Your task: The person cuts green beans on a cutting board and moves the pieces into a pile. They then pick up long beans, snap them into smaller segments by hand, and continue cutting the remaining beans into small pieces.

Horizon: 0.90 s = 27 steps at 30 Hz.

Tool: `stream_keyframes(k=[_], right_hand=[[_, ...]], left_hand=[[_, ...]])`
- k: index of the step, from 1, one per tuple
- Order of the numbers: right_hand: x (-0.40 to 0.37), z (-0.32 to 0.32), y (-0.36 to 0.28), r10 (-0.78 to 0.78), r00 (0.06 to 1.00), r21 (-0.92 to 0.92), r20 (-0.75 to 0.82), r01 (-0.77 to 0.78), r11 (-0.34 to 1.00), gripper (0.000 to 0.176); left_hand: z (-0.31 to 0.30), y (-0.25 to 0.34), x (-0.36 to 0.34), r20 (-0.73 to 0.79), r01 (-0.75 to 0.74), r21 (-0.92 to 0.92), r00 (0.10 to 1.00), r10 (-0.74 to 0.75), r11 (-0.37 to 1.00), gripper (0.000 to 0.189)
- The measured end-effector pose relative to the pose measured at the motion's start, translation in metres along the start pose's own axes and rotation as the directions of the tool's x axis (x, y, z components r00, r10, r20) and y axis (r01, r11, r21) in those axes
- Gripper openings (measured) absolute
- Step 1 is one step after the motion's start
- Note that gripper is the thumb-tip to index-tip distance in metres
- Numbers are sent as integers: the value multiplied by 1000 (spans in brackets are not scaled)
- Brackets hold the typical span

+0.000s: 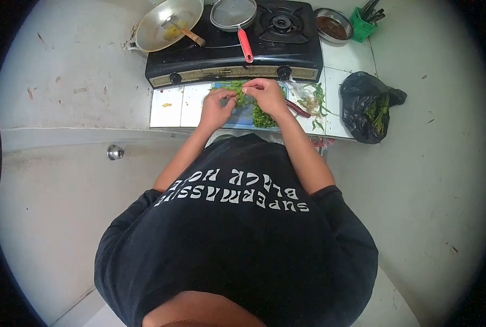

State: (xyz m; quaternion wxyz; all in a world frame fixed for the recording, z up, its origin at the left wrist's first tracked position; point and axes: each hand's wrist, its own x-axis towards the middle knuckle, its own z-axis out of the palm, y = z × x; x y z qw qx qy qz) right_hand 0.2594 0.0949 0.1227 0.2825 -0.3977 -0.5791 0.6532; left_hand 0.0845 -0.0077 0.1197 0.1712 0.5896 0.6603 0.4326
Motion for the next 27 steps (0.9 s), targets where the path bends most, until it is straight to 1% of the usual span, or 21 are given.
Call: stream_keyframes(k=[1,2,3,4,5,6,7,9,10,12,13,15,16,18,19,21,22,24,25,27], right_hand=[[0,0,-1,-31,1000,-91,-1,31,995,23],[0,1,-2,-62,998,-182,0,61,981,23],[-1,1,-4,-61,998,-184,-3,60,981,23],[-2,2,-5,-88,996,-235,-8,84,968,23],[-2,3,-7,-115,993,-287,-10,107,952,23],[-1,3,-7,-115,993,-291,-11,107,951,23],[0,5,-7,-107,994,-288,-17,98,953,23],[3,11,-7,-99,995,-287,-22,89,954,23],[4,14,-8,-116,992,-276,-40,101,956,22],[6,20,-11,-134,989,-268,-61,113,957,22],[7,23,-12,-146,987,-257,-67,125,958,23],[8,29,-13,-153,985,-247,-78,130,960,23],[9,32,-14,-137,987,-234,-83,114,965,23],[9,37,-15,-117,989,-221,-91,95,971,23],[8,39,-15,-120,988,-236,-94,95,967,22],[7,40,-16,-123,986,-252,-112,92,963,22],[6,40,-15,-117,984,-248,-132,82,965,22],[3,40,-14,-111,980,-243,-164,69,967,21],[1,40,-14,-100,977,-225,-188,56,973,21],[-1,43,-12,-87,971,-206,-222,41,978,20]], left_hand=[[0,-3,0,1,-1,-3,1000,1,1000,17],[-1,-7,1,10,-19,8,1000,19,1000,22],[-5,-4,4,20,-36,19,999,36,999,28],[-8,-1,5,20,-37,16,999,37,999,28],[-13,2,7,-16,-55,88,998,57,995,32],[-18,8,9,-52,-69,161,996,78,985,36],[-22,10,11,-55,-68,159,995,78,985,36],[-30,10,13,44,-105,139,994,100,985,41],[-29,3,13,43,-104,137,994,99,985,41],[-20,-14,15,106,-144,106,985,133,984,37],[-18,-21,17,107,-146,103,985,135,984,37],[-17,-30,18,114,11,-25,993,-8,1000,31],[-20,-35,20,118,14,-26,993,-11,1000,31],[-27,-42,25,198,54,-97,980,-34,994,26],[-32,-44,26,202,53,-99,979,-32,994,26],[-40,-45,30,313,143,-93,944,-108,985,23],[-44,-45,32,323,139,-97,941,-101,986,23],[-51,-47,37,427,236,-211,895,-128,949,21],[-53,-50,40,436,233,-213,892,-121,949,21],[-58,-52,46,506,351,-317,848,-155,881,19]])
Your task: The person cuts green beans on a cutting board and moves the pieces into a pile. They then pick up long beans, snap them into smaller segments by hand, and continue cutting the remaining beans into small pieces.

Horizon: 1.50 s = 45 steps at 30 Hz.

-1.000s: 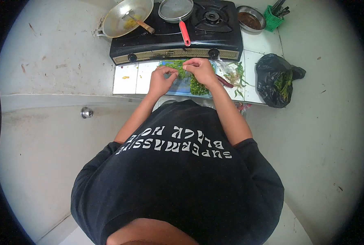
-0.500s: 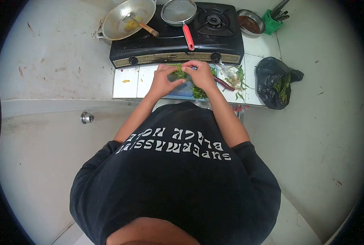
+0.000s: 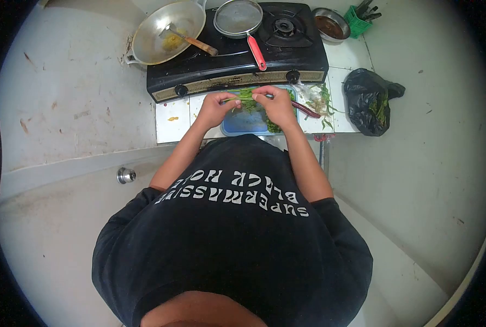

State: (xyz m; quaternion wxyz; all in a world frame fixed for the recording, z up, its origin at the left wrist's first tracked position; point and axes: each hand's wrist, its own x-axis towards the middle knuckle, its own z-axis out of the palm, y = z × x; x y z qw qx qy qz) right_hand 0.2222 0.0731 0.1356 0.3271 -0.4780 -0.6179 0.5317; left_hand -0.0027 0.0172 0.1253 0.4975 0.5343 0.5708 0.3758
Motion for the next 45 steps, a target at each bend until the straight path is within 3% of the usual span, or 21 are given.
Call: stream_keyframes(k=[4,6,9,11,16,21,24,27,33,37,39,40,42,43,45], right_hand=[[-6,5,0,48,999,17,-18,-48,999,22],[-7,9,0,45,999,17,-27,-45,999,24],[-10,12,-3,-31,998,8,-55,32,999,31],[-13,14,-12,-433,901,-393,-7,395,830,36],[-20,29,-27,-332,943,-380,-27,298,876,28],[-18,36,-35,-94,993,-230,-69,75,970,19],[-15,37,-32,-94,995,-287,-39,79,955,18],[-14,39,-31,-97,995,-290,-28,85,953,18],[-10,44,-16,-26,999,-208,-31,19,978,17],[-11,43,-17,-22,999,-203,-45,13,979,17],[-11,45,-19,-55,996,-190,-64,41,981,15],[-10,46,-16,-53,997,-190,-62,41,981,15],[-6,48,-9,80,994,-97,-69,-87,992,15],[-6,50,-9,81,994,-98,-70,-87,991,15],[-5,53,-10,159,982,91,-102,-150,985,18]], left_hand=[[-10,10,5,27,13,58,1000,-14,998,18],[-15,12,6,7,-166,289,985,171,943,17],[-24,18,8,39,-280,385,957,288,879,18],[-29,23,9,66,-324,398,943,326,858,18],[-37,29,12,104,-393,350,918,382,850,18],[-43,24,10,108,-356,354,934,340,865,23],[-45,35,2,135,-251,215,965,225,944,30],[-47,23,5,177,-281,104,949,261,954,36],[-55,21,5,220,-256,200,952,212,946,39],[-65,23,5,309,-286,111,920,240,952,40],[-67,22,4,203,-493,294,870,450,819,40],[-65,24,2,202,-491,294,871,449,820,40],[-53,28,-1,169,-464,492,881,441,737,33],[-49,22,1,169,-464,491,881,442,737,33],[-42,7,7,126,-418,481,903,411,771,29]])
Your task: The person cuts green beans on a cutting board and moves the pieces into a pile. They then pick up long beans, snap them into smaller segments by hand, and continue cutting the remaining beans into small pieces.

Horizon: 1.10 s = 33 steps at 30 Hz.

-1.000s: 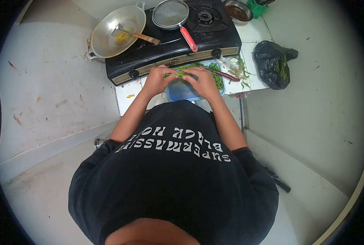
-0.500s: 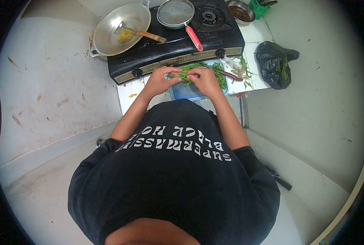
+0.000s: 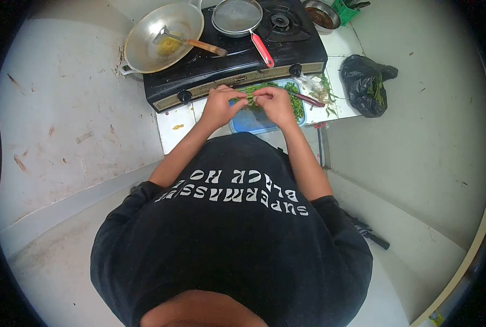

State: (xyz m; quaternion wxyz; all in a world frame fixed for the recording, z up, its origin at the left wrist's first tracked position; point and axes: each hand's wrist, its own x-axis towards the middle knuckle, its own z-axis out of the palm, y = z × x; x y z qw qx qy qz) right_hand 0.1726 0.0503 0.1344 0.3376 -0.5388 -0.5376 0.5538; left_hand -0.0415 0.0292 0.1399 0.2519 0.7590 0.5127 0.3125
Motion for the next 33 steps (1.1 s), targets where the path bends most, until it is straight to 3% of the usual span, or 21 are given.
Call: stream_keyframes(k=[6,19,22,25,27,33], right_hand=[[-4,12,0,114,993,269,-28,-103,958,19],[-5,10,4,190,982,333,-10,-176,926,18],[-3,2,2,196,980,327,-23,-178,928,16],[-3,-3,0,215,976,330,-34,-192,924,15],[-3,-6,-1,233,972,344,-41,-205,916,13],[-3,-19,3,252,967,354,-33,-225,908,14]], left_hand=[[2,2,-7,-114,-67,14,991,68,998,25],[10,-9,-3,-50,-109,-58,993,106,992,20],[-3,12,1,-22,-97,1,995,97,995,28],[-1,21,7,-113,-205,158,968,224,966,38],[10,16,10,-129,-237,257,952,276,937,34],[30,9,17,-54,-252,257,960,274,933,16]])
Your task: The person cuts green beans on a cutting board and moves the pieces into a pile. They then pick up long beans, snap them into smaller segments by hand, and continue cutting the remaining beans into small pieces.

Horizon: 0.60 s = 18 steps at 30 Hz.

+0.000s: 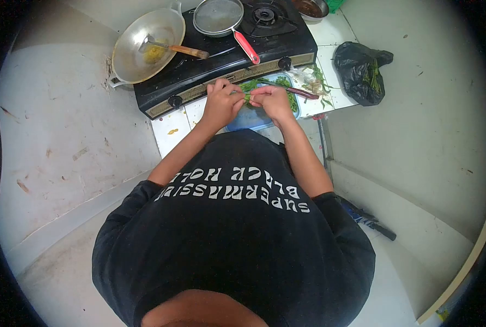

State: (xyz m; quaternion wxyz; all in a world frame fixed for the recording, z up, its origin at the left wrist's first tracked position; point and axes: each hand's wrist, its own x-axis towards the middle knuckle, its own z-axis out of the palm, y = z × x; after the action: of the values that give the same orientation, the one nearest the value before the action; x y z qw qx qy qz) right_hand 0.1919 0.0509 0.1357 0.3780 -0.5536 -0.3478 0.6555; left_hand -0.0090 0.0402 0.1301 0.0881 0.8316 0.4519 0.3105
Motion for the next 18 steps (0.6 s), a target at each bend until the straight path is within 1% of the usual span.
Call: stream_keyframes(k=[1,3,4,6,7,9,10,12,13,15,16,18], right_hand=[[1,-4,1,1,1000,3,-1,-1,1000,14],[4,-12,6,5,1000,-67,0,-5,998,16],[4,-16,9,6,1000,-63,-2,-6,998,16],[4,-24,12,-6,999,-206,52,16,978,19],[4,-27,12,-5,999,-204,52,16,979,19],[3,-33,14,15,998,-223,67,1,975,23],[2,-35,16,18,998,-221,68,-2,975,23],[1,-40,17,-62,990,-219,128,89,972,26],[1,-43,16,-62,989,-218,132,90,972,26],[1,-49,12,-121,975,-338,185,178,924,28],[1,-51,10,-123,974,-336,188,181,924,28],[2,-55,7,-138,963,-356,230,215,909,28]], left_hand=[[2,2,1,3,-1,0,1000,1,1000,16],[5,4,2,77,-7,-45,997,10,999,16],[8,5,1,81,-9,-45,997,12,999,16],[15,6,-1,172,38,-79,985,-24,996,14],[18,6,-2,175,38,-78,984,-24,996,14],[26,6,-4,298,175,-148,946,-125,973,19],[33,5,-6,300,178,-147,945,-127,973,19],[46,2,-12,308,244,-356,942,-133,902,14],[52,1,-17,308,246,-353,942,-136,903,14],[61,0,-21,392,390,-454,895,-213,801,21],[64,-2,-19,391,390,-450,895,-215,803,21],[64,-2,-12,616,561,-454,759,-212,692,33]])
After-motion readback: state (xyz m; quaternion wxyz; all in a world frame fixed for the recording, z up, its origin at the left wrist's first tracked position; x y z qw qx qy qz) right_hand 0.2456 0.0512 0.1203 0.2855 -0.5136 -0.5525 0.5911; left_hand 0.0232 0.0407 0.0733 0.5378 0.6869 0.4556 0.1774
